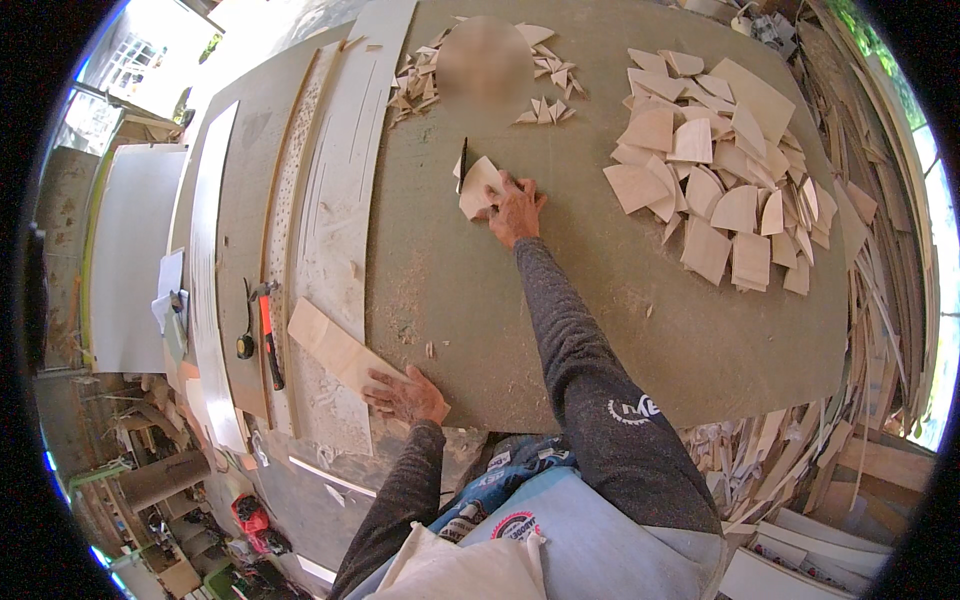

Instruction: The person is cutting pieces of wood using a table saw. The person moves wooden scraps and small cut sections of wood on the table saw surface before and after cutting a piece of wood.

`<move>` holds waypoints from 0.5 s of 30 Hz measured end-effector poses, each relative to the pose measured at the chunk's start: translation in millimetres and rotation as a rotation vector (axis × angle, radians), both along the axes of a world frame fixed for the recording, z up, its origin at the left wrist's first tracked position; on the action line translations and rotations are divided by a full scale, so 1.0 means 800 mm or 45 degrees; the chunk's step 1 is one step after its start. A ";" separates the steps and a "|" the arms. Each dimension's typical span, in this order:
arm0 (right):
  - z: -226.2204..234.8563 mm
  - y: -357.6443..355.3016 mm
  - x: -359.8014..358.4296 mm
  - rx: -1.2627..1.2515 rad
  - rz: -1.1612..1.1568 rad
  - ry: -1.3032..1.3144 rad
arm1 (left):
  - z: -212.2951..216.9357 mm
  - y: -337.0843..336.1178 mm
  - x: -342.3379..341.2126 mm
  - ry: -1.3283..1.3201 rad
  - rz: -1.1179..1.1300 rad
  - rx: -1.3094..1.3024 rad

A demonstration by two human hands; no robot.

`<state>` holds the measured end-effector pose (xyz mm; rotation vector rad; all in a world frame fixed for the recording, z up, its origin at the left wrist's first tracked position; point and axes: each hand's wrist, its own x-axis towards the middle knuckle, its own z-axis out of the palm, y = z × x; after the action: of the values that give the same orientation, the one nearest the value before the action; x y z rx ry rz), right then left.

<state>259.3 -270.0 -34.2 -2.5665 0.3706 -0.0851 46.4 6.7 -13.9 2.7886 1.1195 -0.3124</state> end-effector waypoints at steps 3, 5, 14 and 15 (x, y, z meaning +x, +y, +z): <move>-0.008 -0.002 0.002 -0.026 -0.019 -0.026 | 0.004 -0.003 0.001 -0.005 -0.004 -0.006; -0.011 -0.001 0.004 -0.042 -0.023 -0.016 | 0.002 -0.002 0.000 -0.007 -0.009 0.002; -0.009 0.000 0.005 -0.060 -0.047 -0.049 | 0.000 -0.001 0.000 -0.011 -0.016 0.017; -0.007 0.001 0.005 -0.051 -0.054 -0.037 | 0.001 -0.002 0.000 -0.007 -0.014 0.016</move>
<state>263.6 -269.3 -39.5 -2.5944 0.4161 -0.1468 46.1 5.4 -12.9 2.8054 1.1089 -0.2998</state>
